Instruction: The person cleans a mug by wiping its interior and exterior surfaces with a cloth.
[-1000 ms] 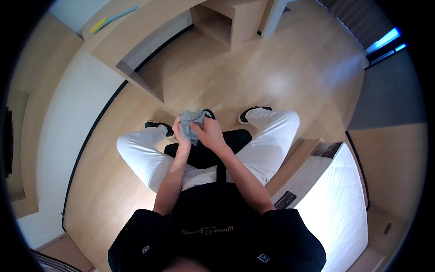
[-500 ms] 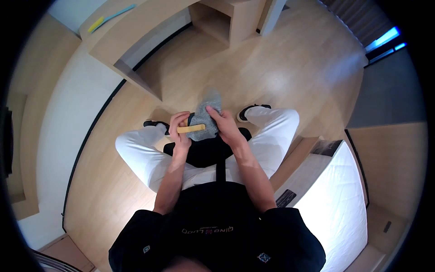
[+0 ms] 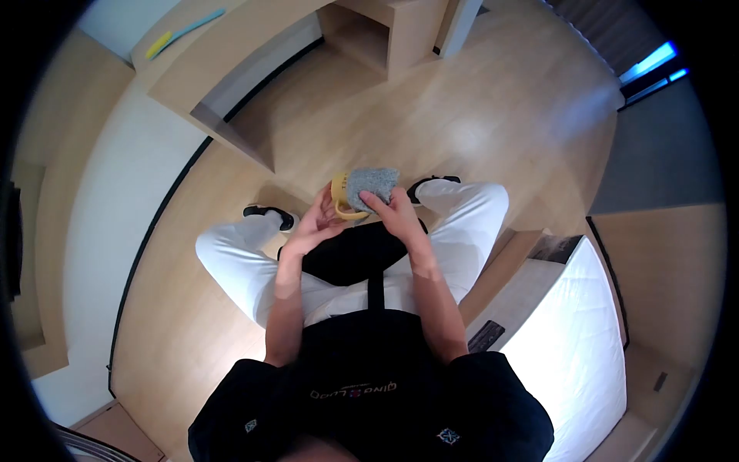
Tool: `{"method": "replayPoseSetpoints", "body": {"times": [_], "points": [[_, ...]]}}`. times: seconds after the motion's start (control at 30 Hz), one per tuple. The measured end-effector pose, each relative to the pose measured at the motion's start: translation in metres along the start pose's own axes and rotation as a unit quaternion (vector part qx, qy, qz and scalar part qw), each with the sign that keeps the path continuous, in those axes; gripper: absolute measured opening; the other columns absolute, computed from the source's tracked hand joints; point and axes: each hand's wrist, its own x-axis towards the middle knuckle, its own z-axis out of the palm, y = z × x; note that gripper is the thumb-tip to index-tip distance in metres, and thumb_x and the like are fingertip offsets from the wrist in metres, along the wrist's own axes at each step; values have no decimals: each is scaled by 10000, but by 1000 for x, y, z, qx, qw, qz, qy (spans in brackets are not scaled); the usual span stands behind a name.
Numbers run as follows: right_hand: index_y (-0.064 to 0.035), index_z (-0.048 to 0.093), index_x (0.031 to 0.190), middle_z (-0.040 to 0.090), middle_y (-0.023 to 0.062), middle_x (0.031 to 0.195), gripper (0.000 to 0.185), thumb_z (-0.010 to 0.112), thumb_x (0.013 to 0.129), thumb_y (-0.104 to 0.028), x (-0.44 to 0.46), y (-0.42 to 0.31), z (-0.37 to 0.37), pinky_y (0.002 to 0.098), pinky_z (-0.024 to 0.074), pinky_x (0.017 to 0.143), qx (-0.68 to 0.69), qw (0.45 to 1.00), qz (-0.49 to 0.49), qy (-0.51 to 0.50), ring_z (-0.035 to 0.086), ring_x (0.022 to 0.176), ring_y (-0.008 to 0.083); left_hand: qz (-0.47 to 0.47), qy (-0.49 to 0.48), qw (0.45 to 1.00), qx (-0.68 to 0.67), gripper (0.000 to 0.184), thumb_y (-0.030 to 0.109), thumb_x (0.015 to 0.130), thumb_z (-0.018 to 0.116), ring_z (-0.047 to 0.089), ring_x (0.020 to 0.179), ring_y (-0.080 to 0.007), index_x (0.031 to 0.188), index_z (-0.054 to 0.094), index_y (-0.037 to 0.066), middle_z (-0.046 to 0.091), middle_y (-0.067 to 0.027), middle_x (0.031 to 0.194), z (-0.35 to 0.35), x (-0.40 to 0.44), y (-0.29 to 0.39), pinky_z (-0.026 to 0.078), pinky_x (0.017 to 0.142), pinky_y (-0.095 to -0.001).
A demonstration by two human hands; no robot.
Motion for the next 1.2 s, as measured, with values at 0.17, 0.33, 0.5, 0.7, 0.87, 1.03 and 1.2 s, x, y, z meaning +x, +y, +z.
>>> {"method": "replayPoseSetpoints", "body": {"times": [0.17, 0.33, 0.5, 0.7, 0.87, 1.03, 1.2], "points": [[14, 678, 1038, 719, 76, 911, 268, 722, 847, -169, -7, 0, -7, 291, 502, 773, -160, 975, -67, -136, 644, 829, 137, -99, 99, 966, -217, 599, 400, 1014, 395, 555, 1157, -241, 1485, 243, 63, 482, -141, 1365, -7, 7, -16, 454, 963, -338], [36, 703, 944, 705, 67, 789, 247, 745, 795, -157, -17, -18, 31, 285, 510, 674, -102, 995, -14, -3, 626, 678, 121, -22, 276, 935, 224, 458, 382, 1016, 391, 587, 1009, -295, 1267, 492, 11, 639, -180, 1039, 12, 3, -36, 483, 800, -368], [56, 701, 884, 681, 26, 807, 237, 722, 830, -174, 3, -10, 38, 262, 495, 647, 31, 986, 68, 150, 617, 706, 105, 233, 255, 813, 469, 345, 246, 984, 415, 604, 895, -387, 1228, 495, 15, 614, -196, 927, 36, 7, 3, 489, 792, -412], [50, 666, 954, 695, 71, 871, 296, 752, 801, -188, 6, 17, 42, 292, 506, 704, 106, 974, 123, 155, 652, 767, 158, 160, 294, 870, 363, 362, 279, 985, 413, 613, 972, -258, 1198, 529, 10, 615, -170, 1028, 19, 11, -23, 489, 826, -376], [-10, 683, 920, 680, 206, 869, 354, 800, 687, -249, -19, 8, 63, 427, 529, 736, -308, 947, -49, 75, 661, 830, 388, -11, 369, 929, -4, 361, 280, 983, 387, 620, 931, -180, 1154, 542, 3, 653, -122, 997, -2, 5, -70, 487, 840, -336], [57, 694, 869, 699, 173, 753, 345, 756, 773, -268, 11, 5, 46, 350, 524, 645, -43, 972, 45, 228, 688, 681, 217, 251, 277, 831, 412, 370, 258, 897, 546, 582, 1024, -341, 1152, 529, -10, 571, -208, 1151, 28, 5, -8, 484, 862, -404], [65, 676, 889, 698, 161, 782, 404, 823, 706, -265, 14, -10, 28, 350, 531, 670, -104, 985, 26, 132, 684, 715, 233, 288, 243, 814, 443, 480, 338, 911, 543, 497, 1111, -374, 1225, 463, -16, 479, -227, 1222, 31, 8, -16, 411, 965, -443]]}}
